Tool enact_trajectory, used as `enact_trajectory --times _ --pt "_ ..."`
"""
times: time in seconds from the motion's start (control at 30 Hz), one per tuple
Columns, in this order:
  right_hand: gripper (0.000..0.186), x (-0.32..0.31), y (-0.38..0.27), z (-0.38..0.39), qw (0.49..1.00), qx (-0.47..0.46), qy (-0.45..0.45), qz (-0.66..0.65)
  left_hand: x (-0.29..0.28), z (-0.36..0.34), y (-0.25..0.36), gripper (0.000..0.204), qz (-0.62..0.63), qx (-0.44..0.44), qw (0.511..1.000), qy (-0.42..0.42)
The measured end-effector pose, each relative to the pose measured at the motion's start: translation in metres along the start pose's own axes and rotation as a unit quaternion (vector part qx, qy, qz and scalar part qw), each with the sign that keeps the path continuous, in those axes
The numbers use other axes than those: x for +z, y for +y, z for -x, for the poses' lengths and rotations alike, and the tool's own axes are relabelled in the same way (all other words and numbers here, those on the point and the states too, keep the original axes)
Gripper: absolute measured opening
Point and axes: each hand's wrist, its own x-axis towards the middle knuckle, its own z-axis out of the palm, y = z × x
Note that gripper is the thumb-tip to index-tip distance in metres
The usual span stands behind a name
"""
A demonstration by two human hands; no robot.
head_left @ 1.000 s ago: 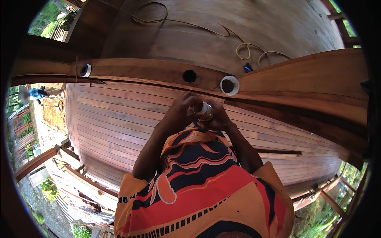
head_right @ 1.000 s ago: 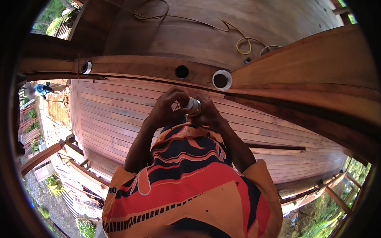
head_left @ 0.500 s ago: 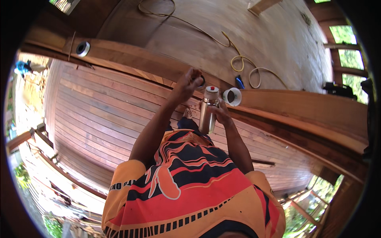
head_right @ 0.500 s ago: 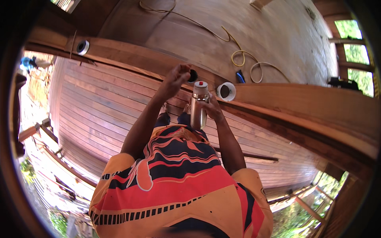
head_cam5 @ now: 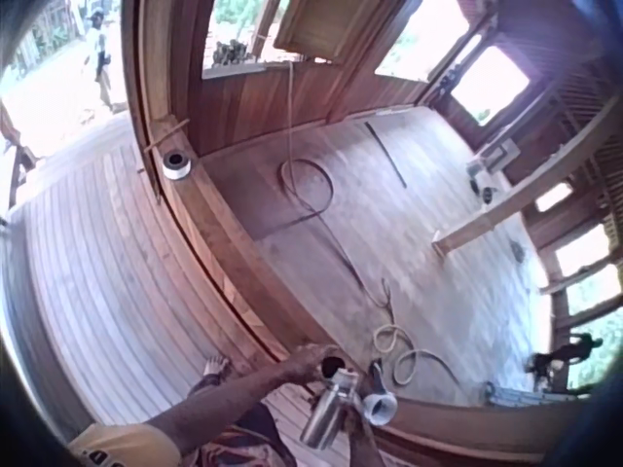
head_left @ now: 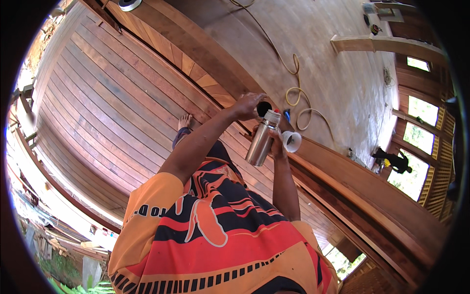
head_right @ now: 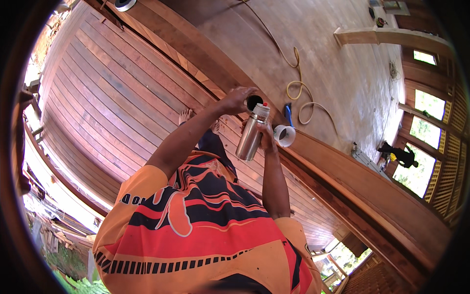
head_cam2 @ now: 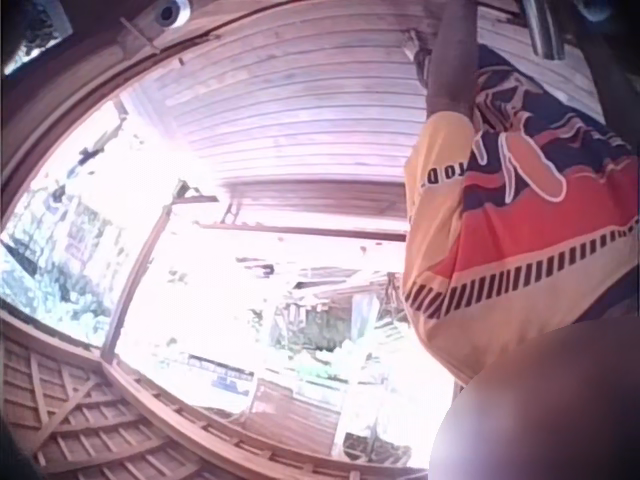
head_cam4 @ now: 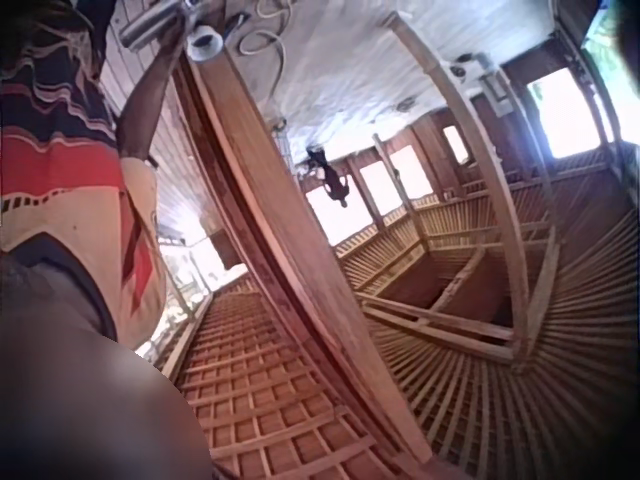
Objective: The person pours a liquid from a metal flask into a small container, then walks to a wooden structure. They apply glue to the wooden frame and place wooden planks into the gaps, pressing them into place.
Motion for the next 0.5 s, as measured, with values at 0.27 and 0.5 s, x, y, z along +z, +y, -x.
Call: enact_trajectory --times 0.27,0.5 --pt "0.069 0.002 0.009 -0.004 0.998 0.029 0.006 -0.047 0.009 0.004 -0.012 0.099 -0.008 0.022 0.999 0.026" --pt "0.070 -0.001 0.014 -0.001 0.997 0.047 0.008 -0.062 0.009 0.004 -0.016 0.096 0.008 0.024 0.999 0.036"
